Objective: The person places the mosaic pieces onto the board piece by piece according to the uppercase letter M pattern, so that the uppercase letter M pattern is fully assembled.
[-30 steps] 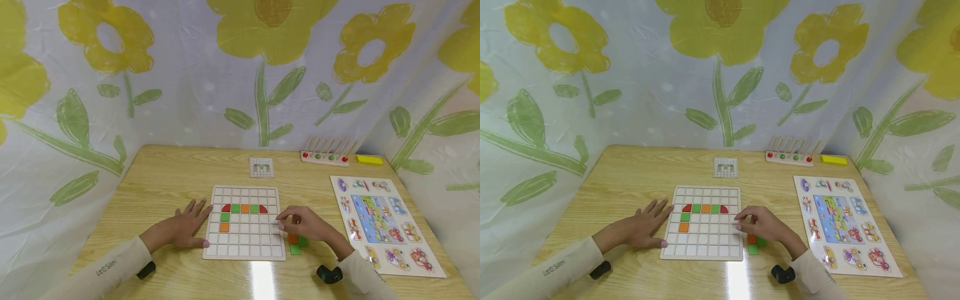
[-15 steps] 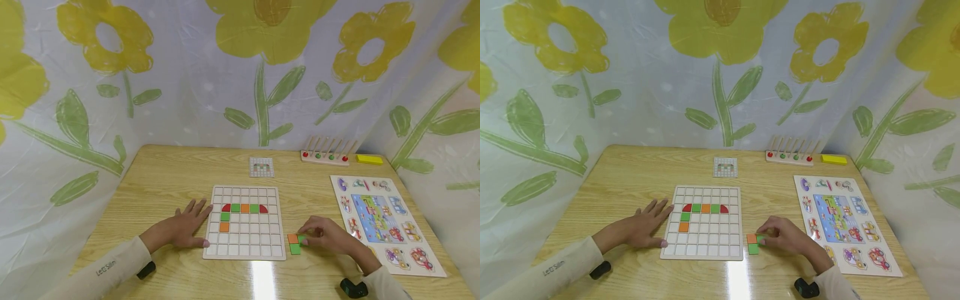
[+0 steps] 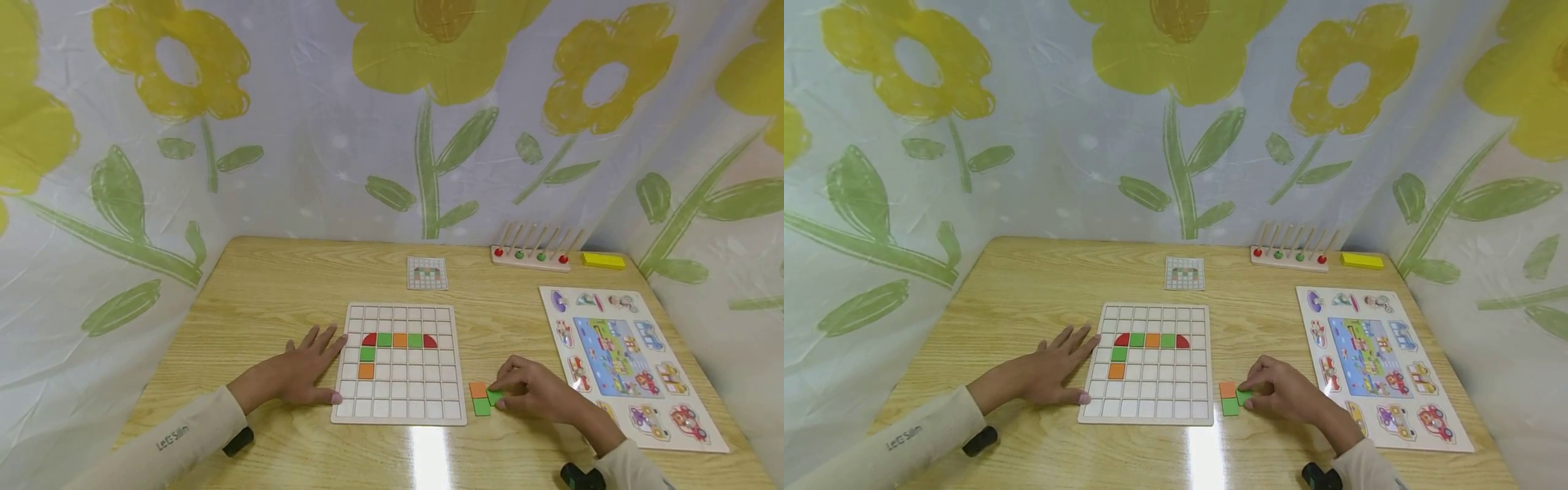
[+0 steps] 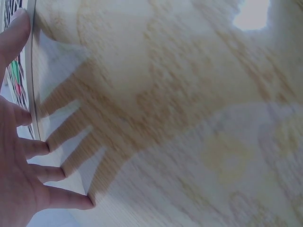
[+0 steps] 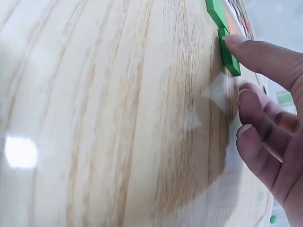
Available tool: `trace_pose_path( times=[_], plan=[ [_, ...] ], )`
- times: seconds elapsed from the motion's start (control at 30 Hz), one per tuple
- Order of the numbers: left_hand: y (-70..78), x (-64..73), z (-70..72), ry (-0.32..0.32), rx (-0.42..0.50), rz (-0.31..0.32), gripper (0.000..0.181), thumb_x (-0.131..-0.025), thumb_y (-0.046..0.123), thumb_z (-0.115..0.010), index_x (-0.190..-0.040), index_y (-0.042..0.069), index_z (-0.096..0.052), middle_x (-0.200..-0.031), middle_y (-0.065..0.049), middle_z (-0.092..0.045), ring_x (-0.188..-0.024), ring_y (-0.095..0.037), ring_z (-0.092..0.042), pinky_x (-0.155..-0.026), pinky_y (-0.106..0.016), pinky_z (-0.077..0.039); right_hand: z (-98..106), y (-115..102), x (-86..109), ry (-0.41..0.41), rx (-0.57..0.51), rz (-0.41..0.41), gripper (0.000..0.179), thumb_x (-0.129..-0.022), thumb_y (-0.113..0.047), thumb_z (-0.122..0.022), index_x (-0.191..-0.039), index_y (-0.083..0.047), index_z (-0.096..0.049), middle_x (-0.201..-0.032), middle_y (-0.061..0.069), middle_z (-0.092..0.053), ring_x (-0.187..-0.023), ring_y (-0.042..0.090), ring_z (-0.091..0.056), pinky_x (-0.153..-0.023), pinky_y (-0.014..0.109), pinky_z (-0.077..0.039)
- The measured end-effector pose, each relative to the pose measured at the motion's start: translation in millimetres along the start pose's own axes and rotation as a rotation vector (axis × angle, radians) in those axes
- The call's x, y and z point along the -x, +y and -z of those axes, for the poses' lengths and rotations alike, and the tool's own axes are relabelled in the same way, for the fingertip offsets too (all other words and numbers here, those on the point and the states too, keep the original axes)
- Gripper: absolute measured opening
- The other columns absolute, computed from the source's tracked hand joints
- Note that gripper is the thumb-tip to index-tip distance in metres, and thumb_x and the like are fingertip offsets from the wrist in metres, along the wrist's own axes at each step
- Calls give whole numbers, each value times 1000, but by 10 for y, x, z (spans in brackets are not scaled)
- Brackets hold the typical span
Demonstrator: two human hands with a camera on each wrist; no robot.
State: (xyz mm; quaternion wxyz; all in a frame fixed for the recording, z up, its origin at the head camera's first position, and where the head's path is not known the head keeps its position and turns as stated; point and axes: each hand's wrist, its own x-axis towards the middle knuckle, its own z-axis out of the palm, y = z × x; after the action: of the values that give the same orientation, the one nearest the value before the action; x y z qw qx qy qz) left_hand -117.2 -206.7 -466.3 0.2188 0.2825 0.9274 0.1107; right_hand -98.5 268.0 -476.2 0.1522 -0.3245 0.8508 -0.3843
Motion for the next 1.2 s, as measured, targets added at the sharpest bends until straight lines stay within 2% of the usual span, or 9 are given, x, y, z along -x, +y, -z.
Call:
trace_pose_path(
  times=[0.17,0.3,0.53,0.7,0.83,0.9,1.03,1.2],
  plan=[
    [-6,1,-7,5,6,-1,105,-89,71,-57,-163,10,-13,-167,-25,-7,-150,-54,-8,-101,-83,-23,-7,4,-15,-5,34,-38,24,-88,-31,-78,-108,-18,-78,-105,-4,-62,-100,12,-59,-86,26,-50],
    [-1,-1,-6,6,9,-5,105,-90,70,-57,-162,10,-13,-167,-25,-7,-150,-54,-8,-101,-83,-24,-10,9,-14,-11,68,-65,21,-88,-34,-78,-105,-23,-74,-106,-6,-62,-97,10,-58,-83,25,-48],
    [2,-4,-2,8,6,-6,104,-90,70,-57,-163,10,-13,-167,-25,-7,-150,-54,-9,-101,-82,-24,-17,27,-5,-20,23,-54,27,-89,-30,-78,-112,-16,-74,-104,0,-60,-80,7,-47,-67,22,-42],
    [-8,-10,-9,8,9,-3,105,-89,71,-57,-163,10,-13,-167,-24,-6,-150,-54,-8,-101,-83,-24,-28,36,1,-17,11,-62,23,-90,-29,-77,-110,-18,-76,-104,-2,-60,-84,7,-50,-70,22,-43],
    [-16,-17,-6,7,3,-1,105,-89,71,-57,-163,10,-13,-167,-24,-6,-150,-54,-8,-101,-83,-24,-38,31,6,-23,4,-82,21,-90,-31,-76,-108,-22,-72,-107,-4,-62,-90,7,-54,-75,23,-47],
    [-11,-15,-2,6,3,1,105,-89,71,-57,-163,10,-14,-167,-24,-6,-150,-54,-8,-101,-82,-24,-39,22,5,-38,-28,-96,20,-91,-30,-76,-107,-21,-69,-105,-3,-64,-89,7,-57,-75,24,-49],
    [-13,-16,-8,2,4,5,106,-89,73,-57,-163,11,-13,-167,-23,-6,-151,-53,-8,-101,-82,-24,-44,12,-2,-64,-82,-110,19,-92,-25,-75,-105,-16,-65,-92,-2,-65,-75,4,-56,-66,23,-50],
    [-19,-24,-15,-1,-1,5,106,-88,74,-55,-163,11,-12,-167,-23,-5,-151,-53,-8,-101,-82,-24,-42,11,-2,-61,-57,-98,17,-94,-23,-72,-106,-15,-63,-86,-5,-64,-70,1,-54,-63,23,-49]
  ],
)
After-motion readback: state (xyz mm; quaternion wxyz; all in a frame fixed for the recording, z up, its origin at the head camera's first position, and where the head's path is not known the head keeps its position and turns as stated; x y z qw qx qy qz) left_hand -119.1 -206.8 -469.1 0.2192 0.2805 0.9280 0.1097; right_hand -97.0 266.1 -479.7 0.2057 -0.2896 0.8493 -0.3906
